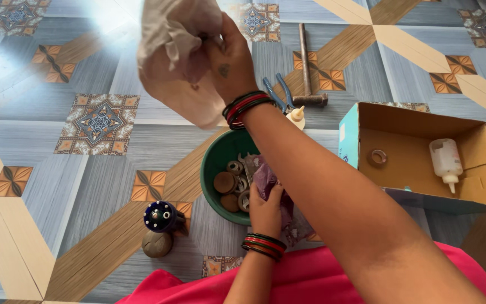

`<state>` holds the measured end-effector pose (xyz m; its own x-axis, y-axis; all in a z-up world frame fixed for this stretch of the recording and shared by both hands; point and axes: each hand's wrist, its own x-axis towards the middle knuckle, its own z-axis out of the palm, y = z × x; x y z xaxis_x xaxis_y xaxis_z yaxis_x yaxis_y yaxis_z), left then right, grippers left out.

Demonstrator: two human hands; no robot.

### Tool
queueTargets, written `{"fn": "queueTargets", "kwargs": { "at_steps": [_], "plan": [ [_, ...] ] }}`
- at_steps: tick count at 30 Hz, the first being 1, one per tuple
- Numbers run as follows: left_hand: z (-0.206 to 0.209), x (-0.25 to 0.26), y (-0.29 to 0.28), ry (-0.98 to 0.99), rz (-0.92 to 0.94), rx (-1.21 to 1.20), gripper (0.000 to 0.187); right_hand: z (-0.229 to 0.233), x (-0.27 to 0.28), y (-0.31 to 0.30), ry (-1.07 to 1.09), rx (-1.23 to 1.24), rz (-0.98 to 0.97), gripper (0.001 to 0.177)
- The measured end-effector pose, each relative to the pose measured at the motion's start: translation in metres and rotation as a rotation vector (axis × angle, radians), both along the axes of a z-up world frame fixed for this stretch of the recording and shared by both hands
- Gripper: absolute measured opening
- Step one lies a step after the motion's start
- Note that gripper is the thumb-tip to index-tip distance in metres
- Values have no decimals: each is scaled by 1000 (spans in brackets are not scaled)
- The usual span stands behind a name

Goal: The person assembles a small cylindrical object using a screwdriver, then places it into a small container. They then pick up a small plastic bag and wrap it with a purple cloth, placing the wrapped item into a green bowl. Finally, they remove items from a cardboard box and place them into the bowl.

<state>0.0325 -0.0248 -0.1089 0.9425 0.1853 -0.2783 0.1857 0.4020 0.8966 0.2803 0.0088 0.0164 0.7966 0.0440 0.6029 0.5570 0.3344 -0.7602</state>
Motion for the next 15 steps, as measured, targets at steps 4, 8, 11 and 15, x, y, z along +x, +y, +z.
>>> {"fn": "queueTargets", "kwargs": {
  "at_steps": [4, 8, 11, 15],
  "plan": [
    [-2, 1, 0, -26, -2, 34, 58, -20, 4, 11, 65, -175, -148, 35],
    [-8, 0, -1, 52, 34, -13, 55, -53, -9, 5, 289, -928, -173, 38],
    [-10, 3, -1, -5, 46, -72, 45, -67, -31, -13, 288, -1192, -68, 65],
    [-10, 3, -1, -48, 50, -32, 33, -57, -63, -71, 274, -844, -104, 32]
  ]
}}
